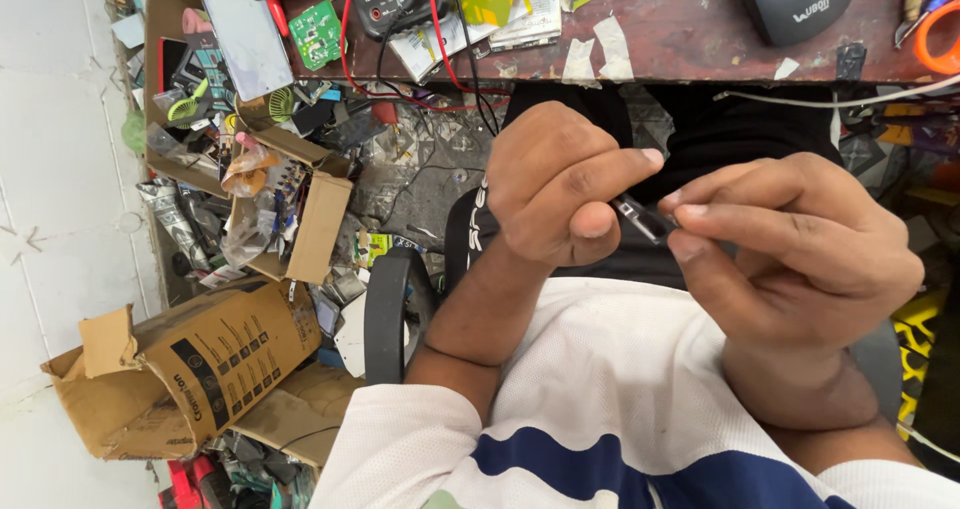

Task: The person operates a small feature phone, then uses a cordless electric screwdriver to remove its screws and pries the back cover off by hand. They separate the housing, handle the battery and internal board, and use tweezers to work on the opened phone's internals.

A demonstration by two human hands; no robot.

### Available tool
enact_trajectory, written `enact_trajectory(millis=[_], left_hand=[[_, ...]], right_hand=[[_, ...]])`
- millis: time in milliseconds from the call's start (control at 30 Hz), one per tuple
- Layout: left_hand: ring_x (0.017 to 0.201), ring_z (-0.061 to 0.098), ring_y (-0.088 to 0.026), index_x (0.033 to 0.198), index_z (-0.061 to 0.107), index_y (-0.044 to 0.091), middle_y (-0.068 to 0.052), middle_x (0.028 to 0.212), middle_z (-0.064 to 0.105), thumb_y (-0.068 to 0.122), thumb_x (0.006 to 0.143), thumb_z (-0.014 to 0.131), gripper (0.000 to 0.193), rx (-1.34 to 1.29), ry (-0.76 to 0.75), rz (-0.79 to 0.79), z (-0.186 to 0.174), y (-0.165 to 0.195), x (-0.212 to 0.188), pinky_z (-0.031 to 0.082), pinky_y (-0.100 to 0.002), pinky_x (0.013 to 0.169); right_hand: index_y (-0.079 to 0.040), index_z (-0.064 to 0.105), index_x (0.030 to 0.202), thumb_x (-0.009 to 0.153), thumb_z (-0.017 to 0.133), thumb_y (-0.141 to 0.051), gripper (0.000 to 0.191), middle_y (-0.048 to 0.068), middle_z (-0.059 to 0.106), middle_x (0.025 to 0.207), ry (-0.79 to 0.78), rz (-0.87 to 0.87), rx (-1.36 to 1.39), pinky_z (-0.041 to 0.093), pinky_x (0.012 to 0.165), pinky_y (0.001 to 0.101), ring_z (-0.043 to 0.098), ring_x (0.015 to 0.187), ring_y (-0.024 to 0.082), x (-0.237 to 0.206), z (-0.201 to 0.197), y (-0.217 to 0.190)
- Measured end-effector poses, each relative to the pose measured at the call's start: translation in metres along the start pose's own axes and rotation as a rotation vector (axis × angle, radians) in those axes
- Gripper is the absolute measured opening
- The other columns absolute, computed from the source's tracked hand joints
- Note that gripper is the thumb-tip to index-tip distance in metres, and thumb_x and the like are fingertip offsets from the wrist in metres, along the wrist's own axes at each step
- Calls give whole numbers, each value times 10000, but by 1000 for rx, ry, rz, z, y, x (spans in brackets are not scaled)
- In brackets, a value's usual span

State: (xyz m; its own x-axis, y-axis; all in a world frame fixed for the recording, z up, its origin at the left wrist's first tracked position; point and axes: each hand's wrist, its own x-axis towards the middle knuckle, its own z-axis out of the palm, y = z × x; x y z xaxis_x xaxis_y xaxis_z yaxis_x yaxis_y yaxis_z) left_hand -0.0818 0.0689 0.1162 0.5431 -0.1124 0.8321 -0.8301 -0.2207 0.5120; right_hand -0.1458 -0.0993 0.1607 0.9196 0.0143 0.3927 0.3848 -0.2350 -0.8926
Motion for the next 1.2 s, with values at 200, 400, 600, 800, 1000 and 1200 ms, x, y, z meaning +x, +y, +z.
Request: enact_trajectory(millis=[200,400,600,800,1000,1200], left_hand=[[578,589,-197,907,743,21,-36,693,598,339,1120,460,477,14,5,78,-4,-2,7,452,-352,520],[585,586,-203,914,741,17,-37,701,591,304,1114,485,434,21,-31,88,-8,0,10,456,-353,528],[578,578,-208,889,732,19,-36,689,580,288,1104,501,415,38,-53,87,-8,0,11,440,-364,527],[574,598,-225,880,715,15,-43,679,588,237,1102,533,363,114,-56,118,-7,-5,11,457,-376,519],[560,554,-193,935,746,17,-20,684,596,233,1102,505,365,384,-46,83,-3,2,6,418,-371,521],[567,557,-190,951,759,25,-15,677,574,231,1109,472,387,430,19,52,1,3,-2,447,-361,534]], right_hand=[[62,681,907,719,770,141,223,174,662,830,-103,-140,56,612,670,288,732,766,248,7,-4,3],[59,693,897,707,767,148,222,169,667,817,-89,-143,42,592,629,254,728,740,222,8,-1,2],[37,722,920,721,773,149,233,164,693,864,-84,-44,-52,531,574,209,705,725,174,5,-1,-5],[44,710,982,794,774,167,233,161,679,922,-56,-111,-176,566,631,233,711,804,203,8,3,-13],[76,736,1018,854,811,211,225,143,630,898,28,-342,-495,600,685,323,725,861,274,4,17,-10],[76,741,988,816,801,209,225,141,621,858,81,-373,-467,590,656,320,721,804,270,7,25,0]])
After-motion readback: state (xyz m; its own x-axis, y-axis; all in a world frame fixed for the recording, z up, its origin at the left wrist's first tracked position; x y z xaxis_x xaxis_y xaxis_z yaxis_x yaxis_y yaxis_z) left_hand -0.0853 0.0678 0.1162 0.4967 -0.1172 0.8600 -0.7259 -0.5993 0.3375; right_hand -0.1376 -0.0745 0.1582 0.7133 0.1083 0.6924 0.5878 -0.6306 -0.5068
